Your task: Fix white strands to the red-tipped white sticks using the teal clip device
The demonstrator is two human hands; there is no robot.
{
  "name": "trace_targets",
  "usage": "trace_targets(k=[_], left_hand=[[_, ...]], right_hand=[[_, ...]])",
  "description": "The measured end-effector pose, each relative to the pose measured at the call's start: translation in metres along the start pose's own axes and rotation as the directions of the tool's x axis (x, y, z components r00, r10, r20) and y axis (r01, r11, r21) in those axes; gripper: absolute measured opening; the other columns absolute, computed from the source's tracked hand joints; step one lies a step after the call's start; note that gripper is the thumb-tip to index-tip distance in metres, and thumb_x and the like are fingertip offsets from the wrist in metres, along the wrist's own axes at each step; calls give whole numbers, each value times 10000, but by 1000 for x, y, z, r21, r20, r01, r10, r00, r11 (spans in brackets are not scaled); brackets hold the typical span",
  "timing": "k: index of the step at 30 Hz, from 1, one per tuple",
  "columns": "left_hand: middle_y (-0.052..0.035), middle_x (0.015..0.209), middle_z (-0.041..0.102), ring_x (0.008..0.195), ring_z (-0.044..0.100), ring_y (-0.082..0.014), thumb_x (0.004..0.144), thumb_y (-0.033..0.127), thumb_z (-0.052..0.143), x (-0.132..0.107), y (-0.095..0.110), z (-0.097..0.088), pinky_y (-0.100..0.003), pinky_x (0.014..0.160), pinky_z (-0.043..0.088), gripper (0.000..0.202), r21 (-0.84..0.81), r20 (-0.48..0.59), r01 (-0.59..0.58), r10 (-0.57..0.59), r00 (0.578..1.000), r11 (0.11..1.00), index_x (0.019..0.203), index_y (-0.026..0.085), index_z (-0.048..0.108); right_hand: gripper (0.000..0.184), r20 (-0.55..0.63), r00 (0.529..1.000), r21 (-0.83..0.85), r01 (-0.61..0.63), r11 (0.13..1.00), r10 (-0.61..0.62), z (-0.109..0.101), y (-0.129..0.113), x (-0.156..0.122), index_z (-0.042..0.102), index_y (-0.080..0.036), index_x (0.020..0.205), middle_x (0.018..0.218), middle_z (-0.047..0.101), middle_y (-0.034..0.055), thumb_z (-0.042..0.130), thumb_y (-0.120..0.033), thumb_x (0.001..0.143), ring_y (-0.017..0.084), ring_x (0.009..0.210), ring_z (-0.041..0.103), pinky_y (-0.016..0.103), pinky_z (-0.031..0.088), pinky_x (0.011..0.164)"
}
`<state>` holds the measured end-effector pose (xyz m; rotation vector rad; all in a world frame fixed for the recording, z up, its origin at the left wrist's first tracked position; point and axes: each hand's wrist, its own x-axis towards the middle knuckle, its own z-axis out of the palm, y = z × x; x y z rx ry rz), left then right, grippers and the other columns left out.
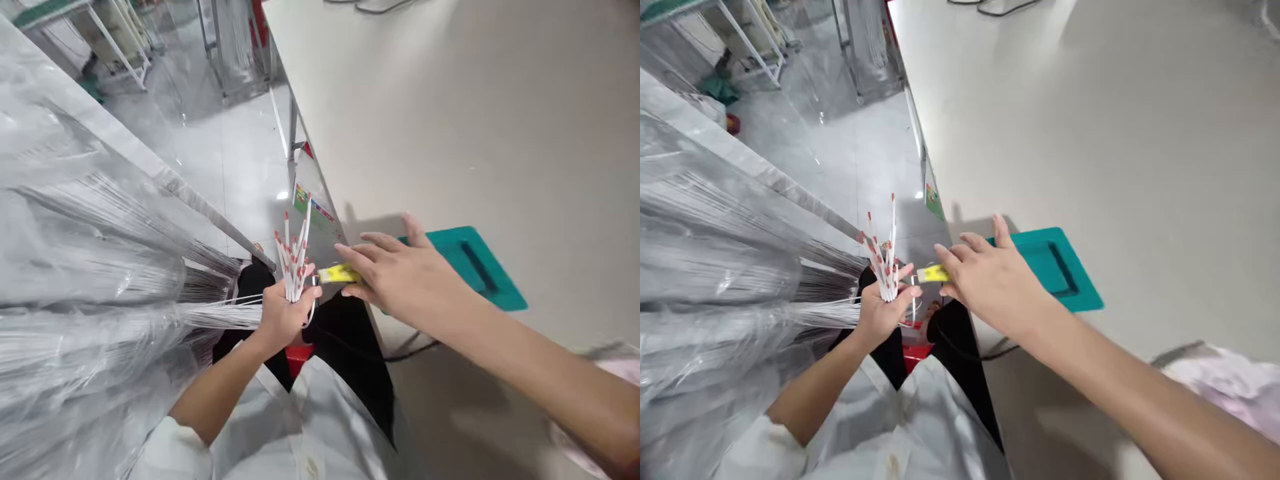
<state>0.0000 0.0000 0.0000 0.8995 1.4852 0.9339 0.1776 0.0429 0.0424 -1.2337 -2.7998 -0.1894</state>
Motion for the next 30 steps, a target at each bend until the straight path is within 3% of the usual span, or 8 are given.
trace_targets(k=[5, 9, 12, 15, 19, 23, 26, 30], left_hand=[[36, 556, 618, 348, 369, -39, 651, 245, 684, -5, 11, -10, -192, 365, 323, 478, -49, 16, 56, -55, 998, 997, 1122, 172, 641], [11, 597, 650, 333, 377, -31, 675, 266, 672, -10, 18, -22, -188, 356, 336, 509, -68, 79, 31, -26, 997, 997, 1163, 139, 607], [6, 604, 649, 342, 404, -31, 714, 300, 644, -15, 17, -32, -182, 366, 351, 483, -70, 163, -20, 31, 986, 997, 1170, 146, 601], [47, 448, 544, 322, 390, -41, 716, 316, 643, -20, 13, -37, -176, 353, 332, 475, -70, 258, -39, 56, 964, 997, 1150, 124, 616], [-28, 631, 675, 345, 416, -45, 740, 290, 615, -24, 9, -39, -189, 363, 344, 437, -72, 326, -96, 114, 938, 993, 1153, 148, 621], [-65, 772, 712, 380, 441, -46, 790, 283, 565, -24, 5, -40, -192, 390, 363, 387, -45, 342, -122, 130, 931, 992, 1157, 172, 623], [-52, 722, 701, 362, 418, -38, 767, 297, 594, -21, 3, -40, -184, 363, 341, 408, -44, 313, -66, 76, 947, 997, 1150, 159, 625], [-45, 721, 705, 346, 413, -35, 739, 335, 632, -14, 0, -39, -186, 352, 338, 489, -49, 241, 10, 2, 970, 999, 1192, 155, 588]], right_hand=[[522, -219, 976, 133, 34, 991, -4, -6, -4, -5, 607, -77, 1085, 946, 678, 163, 569, -502, 785, 327, 940, 612, 594, 387, 913], [222, -353, 916, 460, -7, 888, 190, -7, -36, -11, 621, -165, 1040, 979, 681, 95, 537, -243, 850, 183, 876, 643, 292, 538, 759], [193, -172, 925, 759, -95, 645, 338, 1, -60, -10, 628, -185, 1011, 923, 681, 72, 512, -218, 861, 163, 855, 640, 282, 537, 751], [164, 32, 930, 949, -143, 280, 366, 10, -71, -3, 662, -198, 896, 822, 666, 46, 525, -280, 859, 137, 718, 622, 263, 527, 650], [249, 231, 901, 970, -187, -153, 367, 16, -78, 5, 650, -165, 668, 599, 589, 9, 580, -354, 814, 84, 488, 491, 213, 406, 435], [277, 419, 835, 861, -242, -447, 357, 19, -83, 7, 640, -146, 654, 522, 549, -7, 643, -407, 749, 61, 436, 406, 195, 322, 387], [284, 465, 803, 838, -263, -478, 374, 18, -84, 5, 670, -150, 752, 511, 532, -16, 636, -432, 749, 65, 432, 408, 198, 363, 392], [348, 390, 746, 916, -255, -308, 539, 13, -83, -5, 639, -195, 1041, 850, 647, 56, 597, -425, 784, 64, 452, 462, 233, 453, 412]])
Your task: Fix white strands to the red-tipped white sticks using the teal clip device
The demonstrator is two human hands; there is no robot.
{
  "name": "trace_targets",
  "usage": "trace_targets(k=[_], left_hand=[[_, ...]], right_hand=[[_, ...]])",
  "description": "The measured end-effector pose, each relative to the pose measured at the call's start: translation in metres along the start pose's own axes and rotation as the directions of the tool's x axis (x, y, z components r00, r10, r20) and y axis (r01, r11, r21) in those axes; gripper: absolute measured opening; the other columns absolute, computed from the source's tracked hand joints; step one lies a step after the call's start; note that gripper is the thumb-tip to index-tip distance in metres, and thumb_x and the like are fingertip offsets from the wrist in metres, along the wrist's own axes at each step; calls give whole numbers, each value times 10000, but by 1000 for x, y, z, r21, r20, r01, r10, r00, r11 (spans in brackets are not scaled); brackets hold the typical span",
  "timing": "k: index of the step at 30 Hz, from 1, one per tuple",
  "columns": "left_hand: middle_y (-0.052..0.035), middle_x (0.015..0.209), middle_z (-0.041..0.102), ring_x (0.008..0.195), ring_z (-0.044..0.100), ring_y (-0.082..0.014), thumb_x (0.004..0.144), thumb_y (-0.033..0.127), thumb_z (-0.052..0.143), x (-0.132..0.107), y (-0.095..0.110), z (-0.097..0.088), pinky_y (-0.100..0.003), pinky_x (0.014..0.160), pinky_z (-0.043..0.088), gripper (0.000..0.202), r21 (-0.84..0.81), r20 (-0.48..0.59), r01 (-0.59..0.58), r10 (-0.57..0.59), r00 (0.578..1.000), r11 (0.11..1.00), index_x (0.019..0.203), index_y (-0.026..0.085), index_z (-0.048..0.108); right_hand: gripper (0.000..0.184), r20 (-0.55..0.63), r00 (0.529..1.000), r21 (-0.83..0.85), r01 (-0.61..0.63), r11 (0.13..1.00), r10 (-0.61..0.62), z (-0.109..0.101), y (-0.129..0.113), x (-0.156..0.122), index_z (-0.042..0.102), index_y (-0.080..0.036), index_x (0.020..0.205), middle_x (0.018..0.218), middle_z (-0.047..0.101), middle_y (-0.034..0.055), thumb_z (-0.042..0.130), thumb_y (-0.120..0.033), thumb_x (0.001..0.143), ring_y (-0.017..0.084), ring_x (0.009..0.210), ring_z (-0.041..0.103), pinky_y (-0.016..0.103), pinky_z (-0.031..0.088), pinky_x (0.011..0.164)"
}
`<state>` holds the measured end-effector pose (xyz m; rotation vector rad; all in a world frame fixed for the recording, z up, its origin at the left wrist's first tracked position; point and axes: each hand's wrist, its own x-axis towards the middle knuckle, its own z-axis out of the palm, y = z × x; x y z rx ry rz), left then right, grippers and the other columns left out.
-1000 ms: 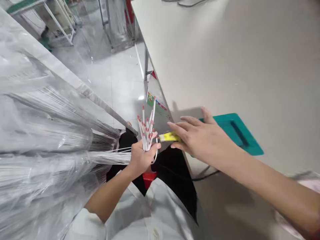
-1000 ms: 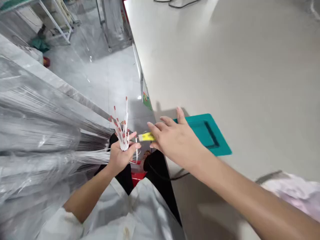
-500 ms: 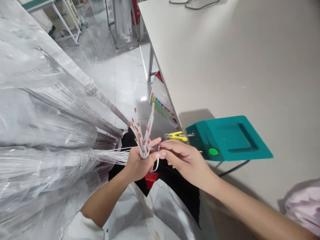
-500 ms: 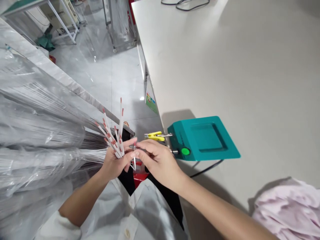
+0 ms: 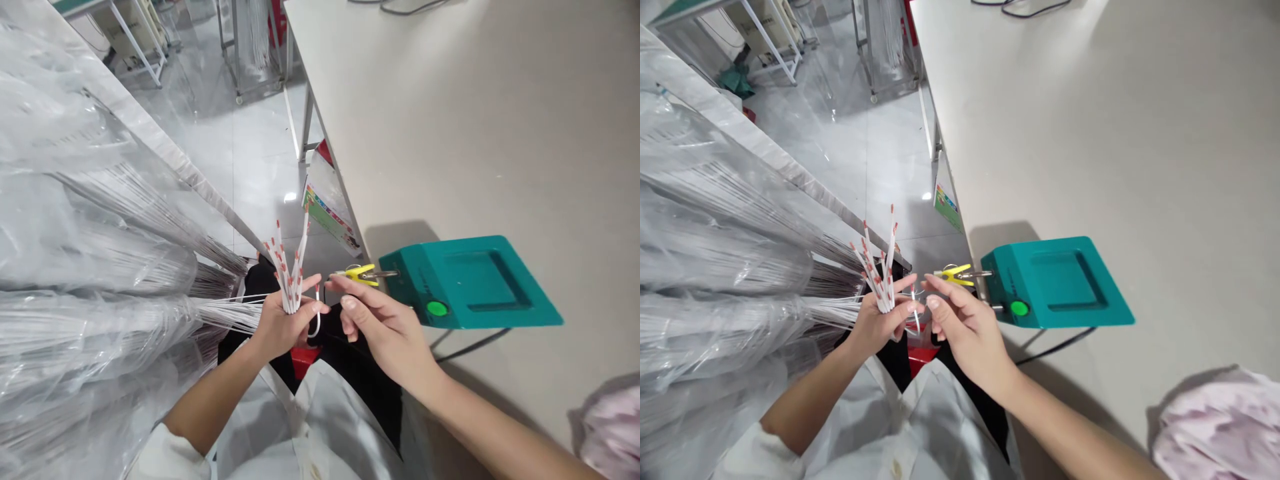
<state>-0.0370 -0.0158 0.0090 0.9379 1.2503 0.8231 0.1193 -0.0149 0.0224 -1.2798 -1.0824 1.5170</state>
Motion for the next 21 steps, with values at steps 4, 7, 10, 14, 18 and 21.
trace_targets(k=[4, 7, 10, 14, 18, 21], left_hand=[[-109, 1028, 680, 369, 459, -20, 744, 331, 634, 6, -3, 2, -189, 381, 376, 520, -42, -133, -11, 6, 991, 999, 1231, 171, 546], [-113, 1083, 656, 379, 472, -18, 753, 331, 623, 6, -2, 3, -191, 397, 400, 451, -49, -244, -45, 32, 969, 998, 1169, 163, 577], [-9, 613, 649, 360, 447, -43, 763, 330, 605, 2, 0, 3, -184, 392, 381, 264, 53, -132, -63, 69, 989, 997, 912, 120, 658], [58, 376, 421, 364, 418, -58, 792, 304, 546, -2, 3, 3, -180, 399, 356, 286, 166, 72, -38, 27, 997, 985, 559, 139, 568], [48, 418, 468, 408, 457, -71, 747, 257, 595, -2, 3, 2, -190, 432, 381, 246, 161, 71, -16, 4, 997, 987, 538, 147, 526], [12, 465, 556, 447, 523, -94, 770, 312, 588, 0, -1, -1, -209, 478, 428, 221, 109, 67, -59, 52, 996, 992, 646, 131, 616]], right_hand=[[263, -47, 977, -166, 198, 966, -209, -8, -1, -3, 620, -239, 1075, 1075, 602, 77, 550, -327, 837, 51, 475, 501, 231, 476, 436], [227, 31, 945, -300, 318, 899, -324, -8, 0, 2, 634, -233, 1047, 1036, 618, 70, 538, -265, 844, 82, 551, 565, 239, 495, 485], [185, 132, 899, -398, 434, 808, -418, -1, 0, 10, 657, -209, 979, 966, 655, 71, 544, -220, 833, 146, 755, 626, 272, 522, 637], [116, 219, 868, -400, 496, 770, -445, 10, -2, 15, 664, -186, 804, 791, 677, 45, 550, -182, 821, 137, 722, 622, 256, 501, 672], [154, 161, 900, -435, 433, 789, -405, 14, -4, 17, 626, -184, 688, 655, 630, 21, 542, -184, 818, 126, 614, 568, 252, 462, 603], [193, 106, 928, -416, 369, 831, -358, 12, -2, 16, 590, -184, 654, 628, 582, 19, 524, -220, 832, 129, 597, 531, 264, 445, 596]])
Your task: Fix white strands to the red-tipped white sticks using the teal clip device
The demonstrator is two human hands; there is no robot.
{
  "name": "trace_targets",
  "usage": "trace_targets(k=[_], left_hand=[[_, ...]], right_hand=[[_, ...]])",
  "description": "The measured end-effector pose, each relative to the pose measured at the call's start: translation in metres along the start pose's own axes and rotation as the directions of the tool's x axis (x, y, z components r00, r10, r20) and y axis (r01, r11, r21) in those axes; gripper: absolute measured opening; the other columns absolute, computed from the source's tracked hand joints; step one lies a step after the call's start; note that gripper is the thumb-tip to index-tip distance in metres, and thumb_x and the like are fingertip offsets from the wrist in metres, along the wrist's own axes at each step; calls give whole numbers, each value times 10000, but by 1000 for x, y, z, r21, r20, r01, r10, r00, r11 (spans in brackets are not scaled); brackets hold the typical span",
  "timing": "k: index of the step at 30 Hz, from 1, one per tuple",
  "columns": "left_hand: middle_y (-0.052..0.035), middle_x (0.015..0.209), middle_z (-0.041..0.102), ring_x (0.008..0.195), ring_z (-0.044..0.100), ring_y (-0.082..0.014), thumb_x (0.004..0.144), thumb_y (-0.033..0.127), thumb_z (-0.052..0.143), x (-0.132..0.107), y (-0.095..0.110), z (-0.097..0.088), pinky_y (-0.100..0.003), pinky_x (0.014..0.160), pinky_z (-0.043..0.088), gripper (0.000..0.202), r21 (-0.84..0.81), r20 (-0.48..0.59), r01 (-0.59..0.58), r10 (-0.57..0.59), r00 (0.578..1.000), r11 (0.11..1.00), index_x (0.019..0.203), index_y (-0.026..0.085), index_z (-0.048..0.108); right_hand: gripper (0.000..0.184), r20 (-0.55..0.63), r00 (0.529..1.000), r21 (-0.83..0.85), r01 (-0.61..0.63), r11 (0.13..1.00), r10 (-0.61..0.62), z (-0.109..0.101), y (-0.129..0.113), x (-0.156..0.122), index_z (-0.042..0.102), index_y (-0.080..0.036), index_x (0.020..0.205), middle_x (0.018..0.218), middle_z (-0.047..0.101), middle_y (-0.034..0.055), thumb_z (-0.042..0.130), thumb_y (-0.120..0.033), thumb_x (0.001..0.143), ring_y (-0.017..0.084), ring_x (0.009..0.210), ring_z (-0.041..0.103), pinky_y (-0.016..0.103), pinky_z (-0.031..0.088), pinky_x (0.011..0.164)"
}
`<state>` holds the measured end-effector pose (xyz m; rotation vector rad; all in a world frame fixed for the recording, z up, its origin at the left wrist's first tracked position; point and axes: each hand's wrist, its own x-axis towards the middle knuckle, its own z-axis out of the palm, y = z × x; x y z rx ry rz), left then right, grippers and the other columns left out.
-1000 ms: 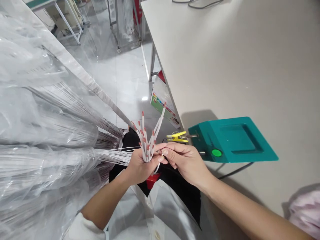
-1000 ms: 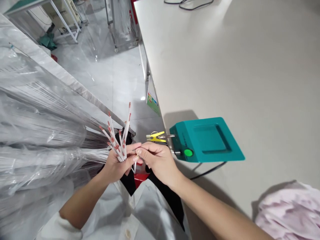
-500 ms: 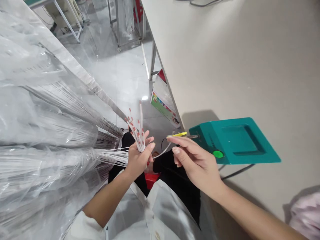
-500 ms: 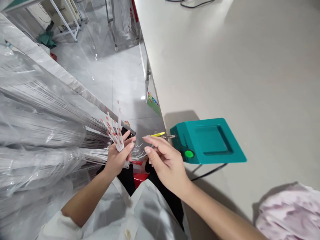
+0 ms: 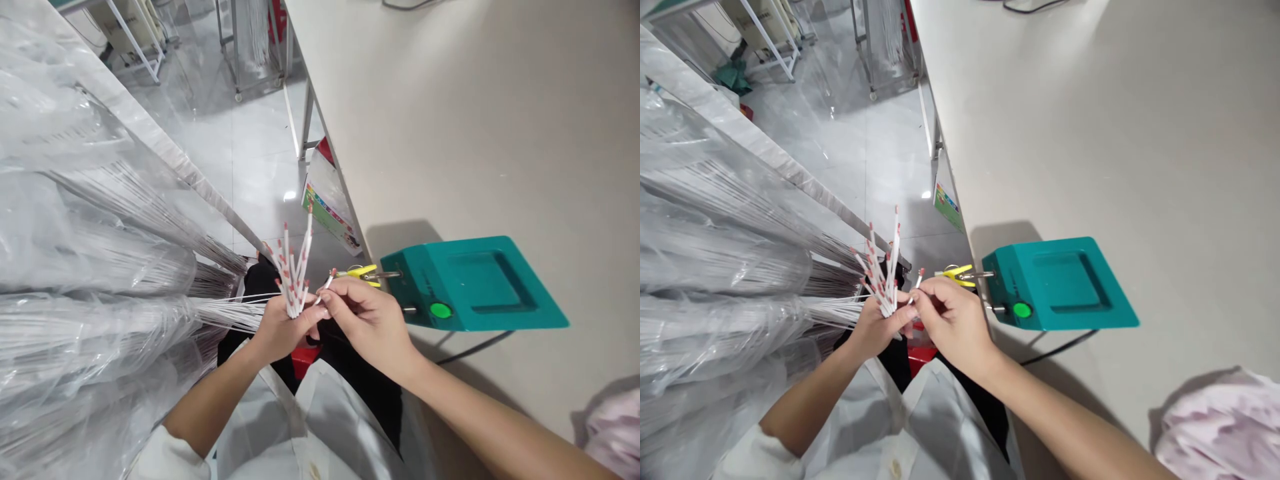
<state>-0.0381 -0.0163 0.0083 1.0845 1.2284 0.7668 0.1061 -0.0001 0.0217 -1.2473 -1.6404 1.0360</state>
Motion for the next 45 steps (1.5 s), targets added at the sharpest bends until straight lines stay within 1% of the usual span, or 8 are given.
trace_targets(k=[4, 8, 11, 15, 20, 27, 33, 45], left_hand=[[-94, 753, 705, 584, 643, -149, 799, 417, 557, 3, -10, -5, -258, 564, 499, 333, -228, -210, -48, -1, 978, 972, 854, 105, 658], [-69, 820, 710, 438, 525, -58, 805, 401, 557, 4, -6, -5, -201, 455, 421, 298, -226, -395, -113, 15, 919, 968, 872, 134, 668], [-41, 757, 697, 443, 499, -56, 759, 326, 614, 0, 4, 0, -205, 466, 417, 210, -132, -297, -92, 49, 954, 987, 831, 145, 694], [-45, 773, 680, 747, 620, -150, 666, 233, 688, -2, 10, 4, -237, 656, 475, 90, -117, -285, -127, 89, 954, 985, 702, 151, 696], [62, 375, 435, 390, 422, -81, 756, 310, 607, -4, 7, 5, -225, 460, 380, 206, -54, -295, -24, 7, 956, 998, 820, 139, 701], [-16, 690, 655, 670, 578, -141, 737, 247, 607, -6, 6, 11, -259, 658, 456, 127, 0, -198, -65, 64, 978, 998, 755, 156, 695], [64, 407, 443, 368, 407, -64, 777, 352, 580, -9, 3, 9, -202, 410, 346, 221, -53, -231, -11, -2, 973, 999, 715, 145, 631], [55, 443, 439, 364, 330, -48, 789, 394, 558, -12, 0, 4, -201, 383, 270, 284, -108, -203, -7, -15, 979, 994, 674, 139, 607]], right_hand=[[178, -9, 999, 46, -50, 998, 51, -2, 3, -5, 572, -186, 696, 640, 560, 18, 509, -256, 846, 127, 589, 517, 262, 441, 579], [169, 51, 999, -33, 2, 999, 0, 1, 4, -9, 568, -188, 704, 665, 581, 27, 500, -238, 850, 126, 601, 530, 253, 447, 578], [148, 92, 995, -92, 56, 994, -48, 5, 6, -12, 587, -184, 752, 733, 612, 46, 482, -206, 855, 134, 660, 566, 255, 468, 609], [163, 107, 984, -102, 153, 983, -142, 6, 10, -15, 614, -182, 882, 869, 646, 73, 457, -148, 853, 149, 794, 614, 267, 505, 698], [166, -20, 978, -180, 200, 963, -207, -3, 7, -12, 620, -201, 936, 911, 647, 77, 501, -152, 831, 169, 833, 617, 312, 513, 759], [108, -30, 989, -119, 141, 983, -145, -5, 1, -6, 637, -211, 794, 753, 635, 44, 536, -214, 828, 151, 686, 597, 281, 504, 609], [143, -21, 989, -70, 144, 987, -146, -1, 2, -4, 632, -203, 767, 730, 640, 41, 512, -203, 844, 155, 693, 597, 293, 496, 644], [131, 1, 982, -158, 187, 970, -189, -11, -1, -2, 640, -209, 831, 772, 635, 52, 512, -186, 833, 156, 724, 601, 289, 501, 645]])
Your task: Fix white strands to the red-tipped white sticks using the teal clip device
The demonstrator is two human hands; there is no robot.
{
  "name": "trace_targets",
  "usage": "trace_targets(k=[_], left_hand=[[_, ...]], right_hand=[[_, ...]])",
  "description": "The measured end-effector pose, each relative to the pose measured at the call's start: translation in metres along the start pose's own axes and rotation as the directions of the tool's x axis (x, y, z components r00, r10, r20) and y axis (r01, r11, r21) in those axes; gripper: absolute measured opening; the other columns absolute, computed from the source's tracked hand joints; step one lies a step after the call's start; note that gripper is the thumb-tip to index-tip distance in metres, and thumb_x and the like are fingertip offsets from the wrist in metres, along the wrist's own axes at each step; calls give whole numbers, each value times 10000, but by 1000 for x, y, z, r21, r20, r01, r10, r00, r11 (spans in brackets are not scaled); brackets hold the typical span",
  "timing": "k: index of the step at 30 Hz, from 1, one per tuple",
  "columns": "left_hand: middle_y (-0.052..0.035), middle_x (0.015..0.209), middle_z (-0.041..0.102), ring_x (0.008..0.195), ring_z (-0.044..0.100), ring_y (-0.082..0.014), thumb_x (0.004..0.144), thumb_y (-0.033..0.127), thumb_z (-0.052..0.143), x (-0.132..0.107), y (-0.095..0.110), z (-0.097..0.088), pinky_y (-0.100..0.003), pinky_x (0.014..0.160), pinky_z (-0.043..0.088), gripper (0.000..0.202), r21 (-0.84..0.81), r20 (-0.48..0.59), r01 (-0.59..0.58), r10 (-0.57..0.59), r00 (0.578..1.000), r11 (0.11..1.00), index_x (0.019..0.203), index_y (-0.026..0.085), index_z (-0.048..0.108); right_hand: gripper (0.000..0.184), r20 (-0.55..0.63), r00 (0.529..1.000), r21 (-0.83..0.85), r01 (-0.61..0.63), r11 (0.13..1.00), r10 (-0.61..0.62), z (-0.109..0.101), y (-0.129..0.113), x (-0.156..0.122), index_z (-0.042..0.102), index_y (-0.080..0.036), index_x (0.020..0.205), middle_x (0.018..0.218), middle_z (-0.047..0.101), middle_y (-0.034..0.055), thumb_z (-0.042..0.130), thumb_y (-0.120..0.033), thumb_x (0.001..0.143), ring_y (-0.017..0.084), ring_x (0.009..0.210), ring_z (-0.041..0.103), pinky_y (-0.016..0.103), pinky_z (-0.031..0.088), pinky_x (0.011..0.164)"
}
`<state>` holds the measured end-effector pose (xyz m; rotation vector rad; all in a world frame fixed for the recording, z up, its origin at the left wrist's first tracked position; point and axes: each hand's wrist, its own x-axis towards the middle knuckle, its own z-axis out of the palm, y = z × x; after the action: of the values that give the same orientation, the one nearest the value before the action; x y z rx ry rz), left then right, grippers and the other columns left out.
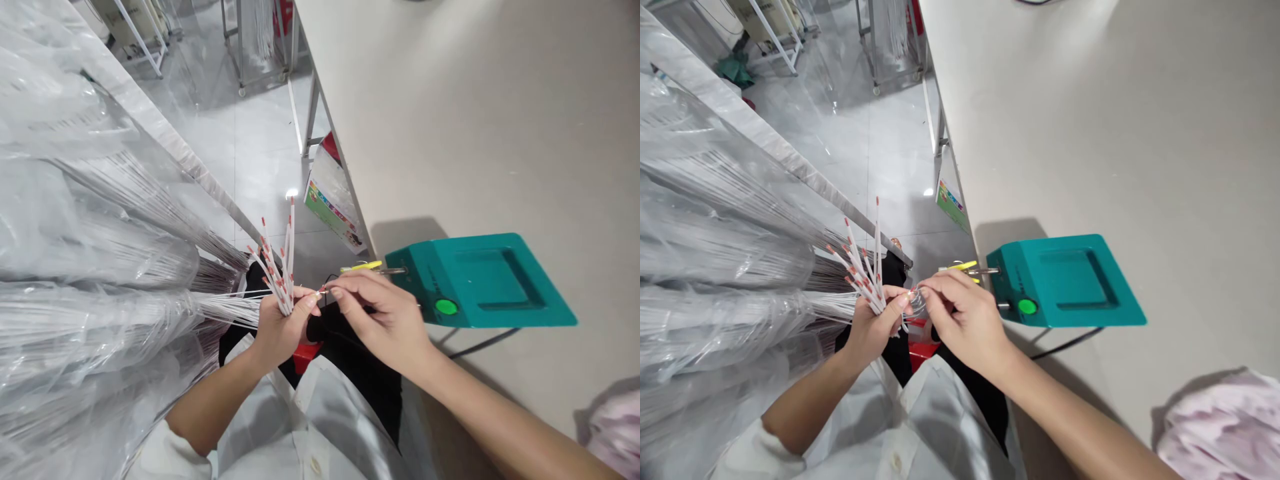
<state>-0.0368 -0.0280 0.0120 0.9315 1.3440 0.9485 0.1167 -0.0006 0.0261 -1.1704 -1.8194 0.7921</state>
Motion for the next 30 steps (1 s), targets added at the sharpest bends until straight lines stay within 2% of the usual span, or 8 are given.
trace_targets(k=[3, 9, 13, 18, 21, 24, 27, 30], left_hand=[[34, 504, 497, 397, 356, -56, 790, 365, 555, 0, 4, 0, -215, 422, 297, 261, 53, 10, -24, 23, 1000, 998, 661, 146, 618], [2, 549, 533, 540, 474, -104, 780, 286, 549, 2, 11, -6, -232, 539, 362, 253, 111, 213, -122, 97, 972, 986, 576, 147, 606], [50, 423, 399, 378, 323, -47, 781, 327, 574, 6, 4, -15, -203, 406, 235, 256, -51, 364, 36, -15, 931, 998, 612, 140, 620], [3, 557, 564, 357, 315, -18, 738, 370, 640, 8, -8, -16, -192, 371, 191, 246, -320, 358, 142, -19, 933, 937, 674, 133, 620], [4, 573, 575, 346, 310, -7, 730, 364, 651, 8, -13, -10, -187, 366, 169, 247, -419, 324, 164, -22, 946, 893, 680, 128, 602], [14, 548, 554, 339, 291, -3, 744, 371, 634, 7, -16, -4, -183, 361, 167, 269, -428, 268, 153, -36, 963, 891, 662, 119, 589], [22, 564, 558, 341, 296, -7, 763, 361, 612, 6, -16, -3, -182, 358, 189, 244, -364, 198, 104, -33, 980, 926, 708, 123, 604], [36, 500, 516, 355, 338, -31, 793, 351, 571, 4, -11, -5, -191, 373, 241, 241, -172, 172, 15, 15, 985, 985, 744, 124, 637]], right_hand=[[155, 13, 1000, -39, -2, 999, 2, -11, -3, 6, 645, -219, 938, 894, 634, 75, 537, -214, 827, 151, 733, 601, 273, 503, 614], [143, 433, 893, 91, 95, 991, -125, -22, -4, 21, 674, -227, 846, 849, 629, 44, 535, -196, 834, 109, 669, 590, 228, 479, 591], [94, 406, 913, 321, -106, 941, -35, -15, 2, 20, 673, -209, 772, 769, 619, 26, 588, -219, 811, 105, 637, 592, 232, 479, 585], [79, 383, 894, 614, -435, 659, 233, 9, 6, 3, 676, -195, 730, 735, 598, 12, 648, -260, 764, 96, 561, 584, 214, 443, 473], [102, 342, 877, 648, -480, 592, 336, 21, 5, -7, 685, -199, 755, 723, 579, 4, 631, -282, 782, 83, 524, 560, 207, 421, 442], [109, 136, 945, 551, -322, 770, 297, 26, 6, -12, 676, -196, 761, 716, 594, 12, 595, -250, 809, 97, 558, 573, 228, 467, 490], [109, -51, 999, 195, -4, 981, 14, 22, 10, -12, 664, -190, 831, 786, 640, 44, 557, -178, 829, 124, 668, 612, 252, 515, 604], [110, -21, 958, -199, 277, 940, -287, 15, 16, -10, 651, -154, 862, 798, 663, 73, 547, -139, 830, 138, 711, 623, 250, 517, 657]])
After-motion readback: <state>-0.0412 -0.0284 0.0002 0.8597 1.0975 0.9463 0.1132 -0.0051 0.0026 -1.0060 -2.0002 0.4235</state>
